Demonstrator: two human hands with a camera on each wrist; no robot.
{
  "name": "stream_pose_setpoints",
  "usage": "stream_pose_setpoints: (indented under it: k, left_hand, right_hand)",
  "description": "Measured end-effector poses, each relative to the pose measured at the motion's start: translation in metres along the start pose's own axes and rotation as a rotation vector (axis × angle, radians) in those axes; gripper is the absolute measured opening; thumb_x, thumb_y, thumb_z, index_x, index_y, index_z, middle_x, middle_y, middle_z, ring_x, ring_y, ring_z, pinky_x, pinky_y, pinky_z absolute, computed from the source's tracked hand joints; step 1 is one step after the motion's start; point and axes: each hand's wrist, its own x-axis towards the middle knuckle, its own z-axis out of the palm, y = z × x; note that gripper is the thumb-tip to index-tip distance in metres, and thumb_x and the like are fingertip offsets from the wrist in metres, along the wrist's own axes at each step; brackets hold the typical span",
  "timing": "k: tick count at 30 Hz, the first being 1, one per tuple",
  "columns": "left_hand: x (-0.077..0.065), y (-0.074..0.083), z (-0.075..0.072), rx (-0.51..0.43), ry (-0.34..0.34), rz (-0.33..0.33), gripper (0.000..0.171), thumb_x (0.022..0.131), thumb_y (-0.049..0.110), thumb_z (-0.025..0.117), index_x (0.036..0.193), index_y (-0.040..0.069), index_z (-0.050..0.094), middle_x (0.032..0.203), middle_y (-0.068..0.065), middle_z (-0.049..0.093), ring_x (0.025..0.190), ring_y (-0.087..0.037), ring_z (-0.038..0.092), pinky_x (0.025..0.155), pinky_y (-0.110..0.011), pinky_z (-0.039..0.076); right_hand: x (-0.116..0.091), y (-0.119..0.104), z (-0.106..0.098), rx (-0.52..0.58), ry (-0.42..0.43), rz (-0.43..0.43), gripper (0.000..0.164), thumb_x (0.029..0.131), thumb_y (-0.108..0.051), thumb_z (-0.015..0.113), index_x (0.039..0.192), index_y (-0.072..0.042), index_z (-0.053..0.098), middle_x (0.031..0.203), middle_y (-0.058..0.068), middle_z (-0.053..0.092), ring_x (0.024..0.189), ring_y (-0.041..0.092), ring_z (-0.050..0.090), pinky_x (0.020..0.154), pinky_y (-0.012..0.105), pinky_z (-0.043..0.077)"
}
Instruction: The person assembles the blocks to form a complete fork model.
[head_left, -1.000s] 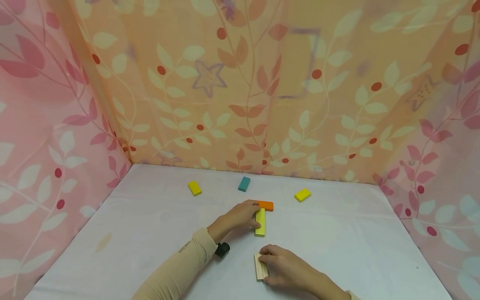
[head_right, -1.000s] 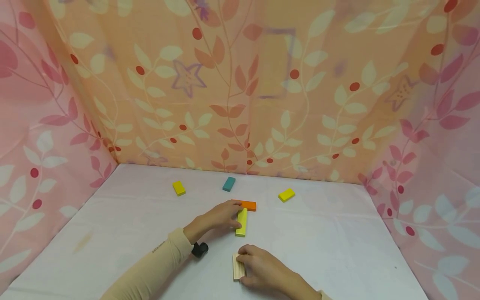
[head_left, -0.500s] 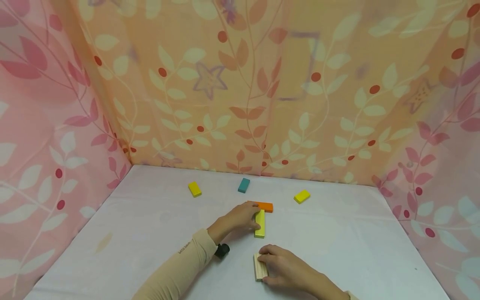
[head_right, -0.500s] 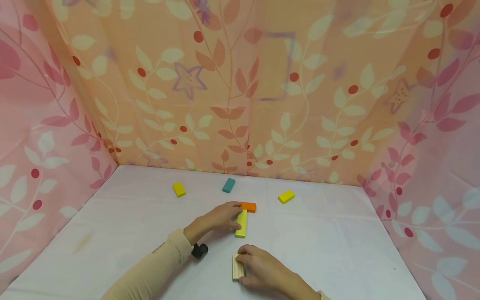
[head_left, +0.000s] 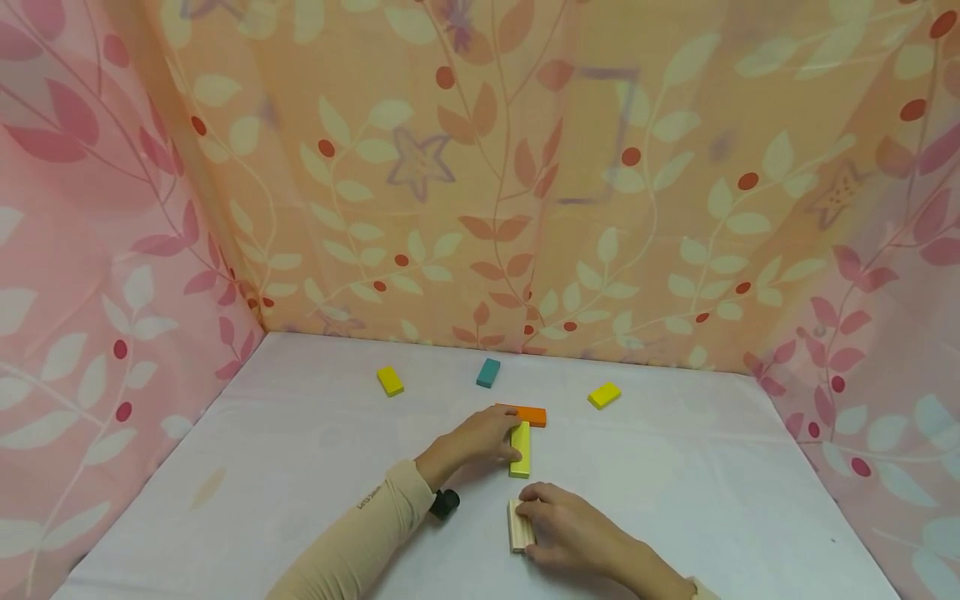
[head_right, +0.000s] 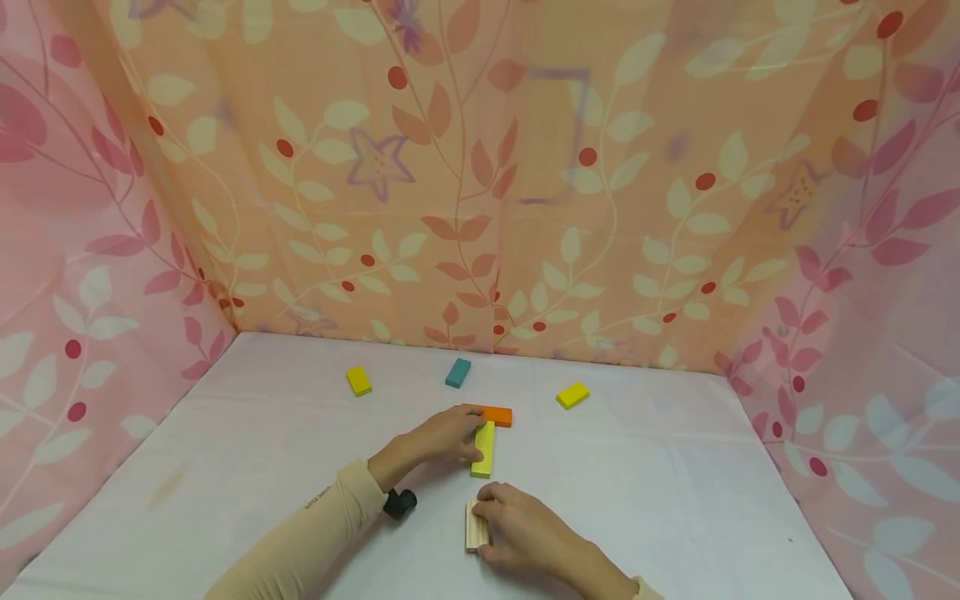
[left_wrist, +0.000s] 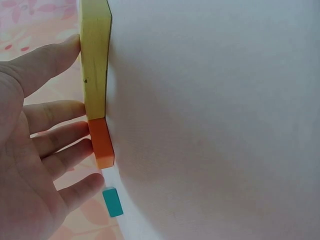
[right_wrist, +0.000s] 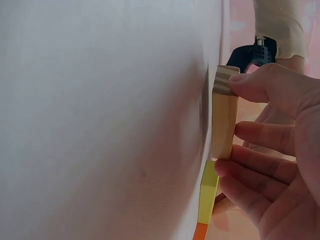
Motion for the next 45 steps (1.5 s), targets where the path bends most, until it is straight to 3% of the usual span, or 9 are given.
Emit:
stream_pose_setpoints:
  k: [22,45]
  left_hand:
    - [0.002,0.0,-0.003,-0.004,0.001,-0.002,0.061,0.083,0.041,0.076,0.135,0.015,0.059,0.147,-0.002,0.05,0.135,-0.02,0.047,0.113,-0.038,0.041]
    - [-0.002,0.001,-0.003,0.018,-0.002,0.012,0.061,0.083,0.04,0.076,0.135,0.013,0.059,0.147,-0.003,0.05,0.135,-0.02,0.047,0.113,-0.038,0.041]
  right_hand:
    - [0.018,0.013,-0.006,-0.042,-0.029,0.114,0.039,0.08,-0.029,0.077,0.113,-0.01,0.07,0.118,0.001,0.062,0.102,0.011,0.06,0.088,0.026,0.055]
    - [0.027,0.014,-0.006,-0.099,-0.053,0.131,0.041,0.08,-0.032,0.078,0.111,-0.007,0.071,0.118,0.005,0.063,0.106,0.016,0.061,0.089,0.03,0.056]
